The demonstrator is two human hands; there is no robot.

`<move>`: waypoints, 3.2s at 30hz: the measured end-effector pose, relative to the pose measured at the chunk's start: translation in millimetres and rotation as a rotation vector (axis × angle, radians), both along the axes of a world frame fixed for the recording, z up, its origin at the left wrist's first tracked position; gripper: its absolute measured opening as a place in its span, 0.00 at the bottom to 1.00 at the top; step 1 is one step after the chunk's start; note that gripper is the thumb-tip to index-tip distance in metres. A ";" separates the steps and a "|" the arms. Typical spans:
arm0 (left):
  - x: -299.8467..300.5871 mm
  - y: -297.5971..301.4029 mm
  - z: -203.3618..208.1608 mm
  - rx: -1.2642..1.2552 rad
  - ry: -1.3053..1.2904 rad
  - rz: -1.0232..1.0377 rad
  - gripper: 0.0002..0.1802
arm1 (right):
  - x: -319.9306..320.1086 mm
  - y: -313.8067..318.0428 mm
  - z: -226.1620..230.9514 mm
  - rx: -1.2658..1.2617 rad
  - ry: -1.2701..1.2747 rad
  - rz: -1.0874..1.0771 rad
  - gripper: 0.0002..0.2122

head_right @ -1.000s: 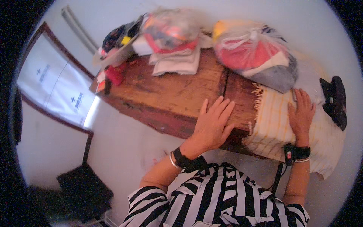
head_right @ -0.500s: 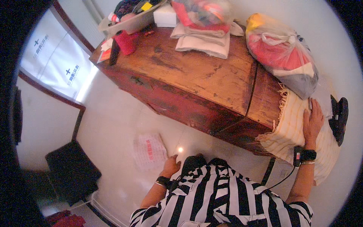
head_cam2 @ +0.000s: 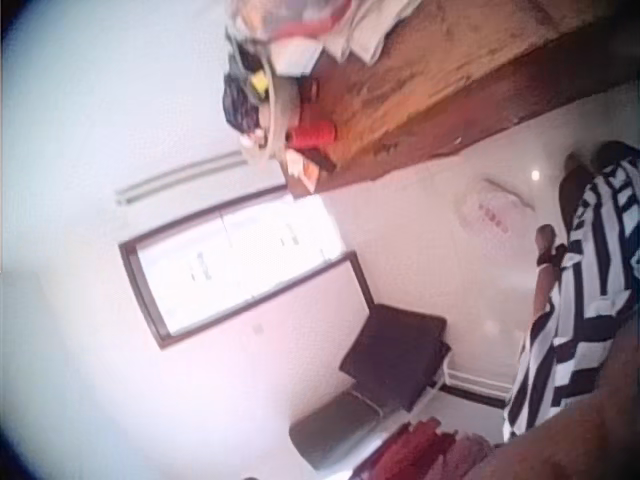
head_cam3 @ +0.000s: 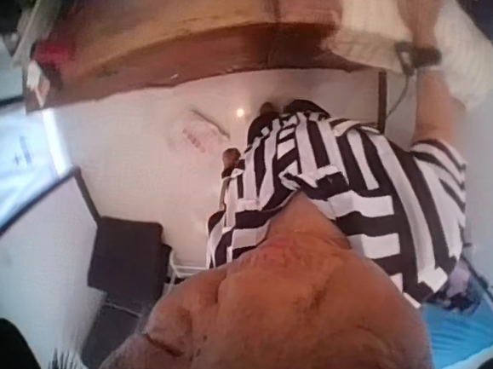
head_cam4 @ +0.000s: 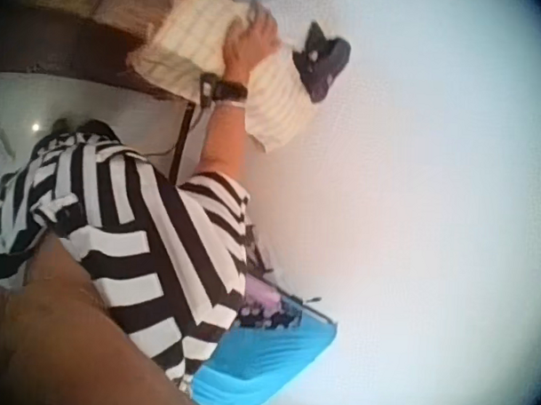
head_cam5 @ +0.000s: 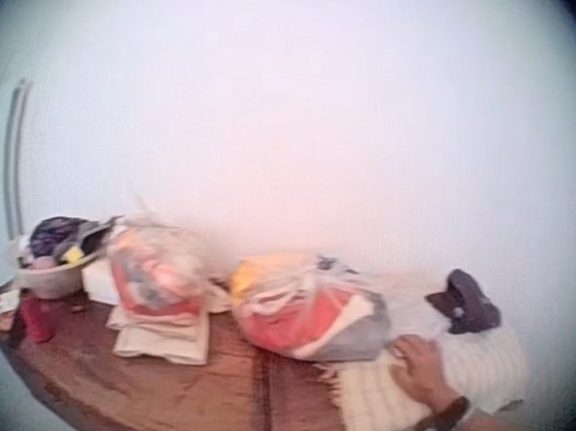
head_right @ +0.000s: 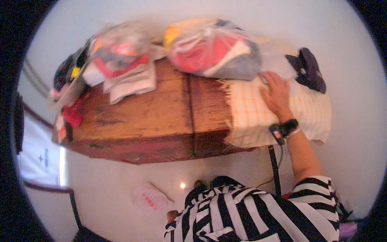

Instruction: The person spreads a striped cloth over a wooden chest, places hats and papers on top, and sorts various small items and bags.

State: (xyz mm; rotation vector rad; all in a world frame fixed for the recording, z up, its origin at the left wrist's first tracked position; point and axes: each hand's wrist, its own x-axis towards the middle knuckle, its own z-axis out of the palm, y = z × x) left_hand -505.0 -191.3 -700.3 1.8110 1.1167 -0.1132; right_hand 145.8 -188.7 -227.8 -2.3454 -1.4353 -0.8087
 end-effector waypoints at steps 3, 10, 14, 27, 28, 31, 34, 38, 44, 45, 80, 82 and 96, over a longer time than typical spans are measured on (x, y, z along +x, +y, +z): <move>26.5 24.9 7.0 0.002 -0.171 0.097 0.16 | -5.4 -1.9 4.8 0.035 -0.015 -0.013 0.22; 78.6 67.5 18.4 0.165 -0.109 -0.204 0.16 | 1.7 -9.4 6.6 0.137 0.027 0.016 0.19; 35.8 35.8 -53.1 0.643 0.105 -0.451 0.13 | 12.3 15.2 -7.9 0.190 -0.018 0.153 0.18; 20.6 -112.7 30.9 -0.019 0.258 0.344 0.13 | 53.7 11.5 -14.1 0.049 -0.086 0.238 0.17; 18.2 -129.4 29.2 0.008 0.293 0.299 0.12 | 54.3 11.9 -13.8 0.057 -0.070 0.251 0.17; 25.4 -156.9 55.0 -0.110 0.310 0.452 0.12 | 71.1 7.2 -24.5 0.048 -0.098 0.239 0.18; 31.7 -166.8 66.8 -0.046 0.341 0.337 0.14 | 63.2 8.2 -18.4 0.007 0.043 0.224 0.18; 41.2 -164.8 91.3 -0.088 0.227 0.674 0.14 | 35.7 -1.3 -9.9 0.045 0.189 0.261 0.18; 14.6 -164.5 41.1 -0.176 0.179 0.778 0.14 | -4.3 -7.6 10.1 0.097 0.198 0.290 0.14; 4.8 -159.9 41.4 -0.170 0.155 0.787 0.14 | -27.4 -9.8 18.1 0.105 0.200 0.314 0.13; -194.4 -248.3 135.8 -0.419 0.005 1.576 0.14 | -519.8 139.1 -339.4 -1.513 0.679 1.064 0.12; -203.5 -243.1 122.3 -0.462 0.067 1.557 0.14 | -527.7 147.1 -372.4 -1.538 0.679 1.041 0.12; -293.3 -135.8 -137.9 -0.202 0.147 1.490 0.23 | -560.1 59.9 -447.5 -1.736 0.271 0.643 0.24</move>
